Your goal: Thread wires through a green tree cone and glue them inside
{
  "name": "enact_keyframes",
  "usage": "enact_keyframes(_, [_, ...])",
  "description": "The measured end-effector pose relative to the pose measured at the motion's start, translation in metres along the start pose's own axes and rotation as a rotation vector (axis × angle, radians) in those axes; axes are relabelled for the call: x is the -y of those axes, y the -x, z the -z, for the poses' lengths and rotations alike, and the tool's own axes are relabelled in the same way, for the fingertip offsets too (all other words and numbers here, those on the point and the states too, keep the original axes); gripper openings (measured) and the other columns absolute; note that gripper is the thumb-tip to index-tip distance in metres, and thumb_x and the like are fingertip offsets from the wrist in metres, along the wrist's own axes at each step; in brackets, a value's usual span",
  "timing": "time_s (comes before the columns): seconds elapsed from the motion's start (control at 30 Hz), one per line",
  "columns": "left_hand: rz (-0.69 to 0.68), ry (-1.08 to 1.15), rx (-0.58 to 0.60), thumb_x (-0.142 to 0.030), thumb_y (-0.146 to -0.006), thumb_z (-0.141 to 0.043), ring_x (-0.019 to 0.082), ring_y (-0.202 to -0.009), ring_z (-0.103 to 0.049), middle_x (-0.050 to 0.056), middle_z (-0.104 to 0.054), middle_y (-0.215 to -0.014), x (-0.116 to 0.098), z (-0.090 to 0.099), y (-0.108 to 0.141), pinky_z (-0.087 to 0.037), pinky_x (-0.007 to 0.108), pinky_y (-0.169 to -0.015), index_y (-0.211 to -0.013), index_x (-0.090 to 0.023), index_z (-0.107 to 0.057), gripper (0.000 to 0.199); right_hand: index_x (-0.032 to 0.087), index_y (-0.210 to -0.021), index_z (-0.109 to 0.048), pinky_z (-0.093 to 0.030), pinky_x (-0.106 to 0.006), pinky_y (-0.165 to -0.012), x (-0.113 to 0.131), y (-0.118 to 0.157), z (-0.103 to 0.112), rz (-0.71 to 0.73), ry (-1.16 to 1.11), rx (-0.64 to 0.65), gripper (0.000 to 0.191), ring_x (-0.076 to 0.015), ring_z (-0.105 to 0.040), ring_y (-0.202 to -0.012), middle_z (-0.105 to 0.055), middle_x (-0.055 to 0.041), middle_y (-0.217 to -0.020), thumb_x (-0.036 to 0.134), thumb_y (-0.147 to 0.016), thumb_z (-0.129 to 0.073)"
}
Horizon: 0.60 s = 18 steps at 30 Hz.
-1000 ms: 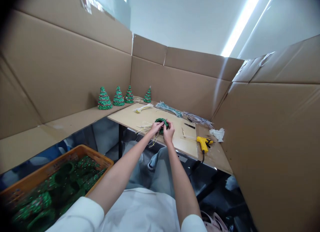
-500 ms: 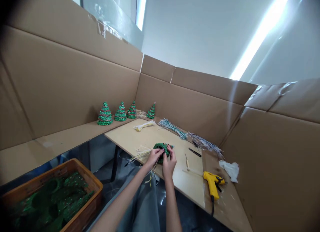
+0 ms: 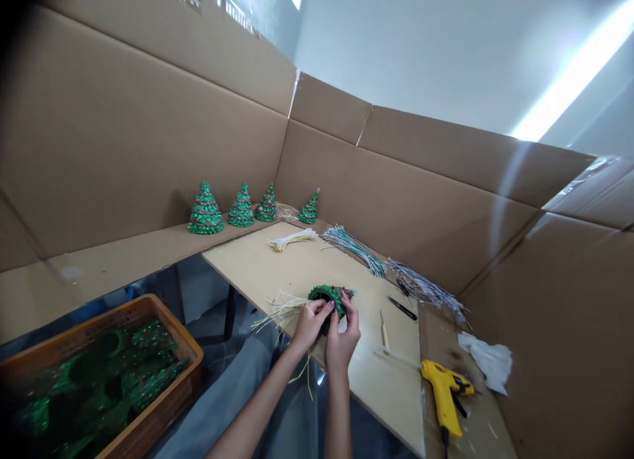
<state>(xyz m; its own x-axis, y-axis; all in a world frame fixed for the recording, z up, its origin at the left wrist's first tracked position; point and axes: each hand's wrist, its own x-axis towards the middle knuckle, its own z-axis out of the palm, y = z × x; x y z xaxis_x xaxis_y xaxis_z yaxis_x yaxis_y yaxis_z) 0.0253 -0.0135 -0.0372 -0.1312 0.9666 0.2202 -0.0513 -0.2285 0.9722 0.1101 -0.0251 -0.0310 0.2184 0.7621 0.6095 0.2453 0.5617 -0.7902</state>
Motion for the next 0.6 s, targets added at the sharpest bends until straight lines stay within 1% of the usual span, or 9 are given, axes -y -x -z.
enact_keyframes(0.13, [0.020, -0.043, 0.041, -0.037, -0.096, -0.062, 0.023, -0.100, -0.066, 0.008, -0.066, -0.117, -0.001, -0.002, -0.001, -0.058, 0.042, -0.086, -0.119, -0.015, -0.062, 0.032, 0.017, -0.116, -0.062, -0.044, -0.047, -0.110, -0.002, -0.003, 0.000, 0.030, -0.022, -0.014, 0.032, -0.0253, -0.061, -0.123, -0.065, -0.0152, -0.132, 0.036, -0.090, -0.061])
enact_keyframes(0.23, [0.014, -0.060, 0.029, -0.037, -0.096, -0.061, 0.023, -0.103, -0.066, 0.009, -0.064, -0.121, -0.007, -0.002, 0.001, -0.057, 0.043, -0.088, -0.122, -0.015, -0.061, 0.034, 0.016, -0.113, -0.063, -0.047, -0.049, -0.106, -0.004, -0.005, 0.001, 0.046, -0.047, -0.008, 0.032, -0.0260, -0.063, -0.119, -0.068, -0.0136, -0.125, 0.038, -0.090, -0.064])
enact_keyframes(0.33, [0.001, -0.077, 0.024, -0.036, -0.096, -0.062, 0.023, -0.103, -0.066, 0.009, -0.064, -0.122, -0.013, 0.000, 0.003, -0.057, 0.043, -0.088, -0.123, -0.016, -0.061, 0.034, 0.017, -0.119, -0.062, -0.052, -0.049, -0.098, -0.005, -0.007, 0.001, 0.068, -0.064, 0.004, 0.034, -0.0240, -0.064, -0.113, -0.065, -0.0087, -0.125, 0.039, -0.094, -0.065])
enact_keyframes(0.4, [-0.007, -0.085, 0.022, -0.036, -0.096, -0.062, 0.023, -0.104, -0.066, 0.009, -0.064, -0.123, -0.014, 0.002, 0.003, -0.057, 0.044, -0.088, -0.124, -0.016, -0.060, 0.034, 0.017, -0.123, -0.061, -0.054, -0.047, -0.094, -0.005, -0.008, 0.001, 0.077, -0.071, 0.020, 0.035, -0.0229, -0.064, -0.111, -0.063, -0.0083, -0.126, 0.038, -0.095, -0.063])
enact_keyframes(0.5, [-0.015, -0.082, 0.025, -0.036, -0.096, -0.062, 0.023, -0.105, -0.065, 0.010, -0.063, -0.123, -0.013, 0.003, 0.002, -0.057, 0.044, -0.088, -0.124, -0.016, -0.060, 0.035, 0.018, -0.125, -0.060, -0.055, -0.045, -0.093, -0.003, -0.008, 0.001, 0.077, -0.070, 0.034, 0.033, -0.0220, -0.064, -0.110, -0.062, -0.0085, -0.127, 0.038, -0.098, -0.058])
enact_keyframes(0.6, [-0.028, -0.058, 0.037, -0.036, -0.096, -0.062, 0.024, -0.106, -0.065, 0.010, -0.063, -0.125, -0.012, 0.003, 0.001, -0.057, 0.044, -0.089, -0.125, -0.016, -0.060, 0.035, 0.018, -0.126, -0.059, -0.055, -0.045, -0.092, 0.000, -0.008, 0.001, 0.083, -0.061, 0.038, 0.036, -0.0224, -0.064, -0.109, -0.062, -0.0087, -0.128, 0.038, -0.096, -0.061])
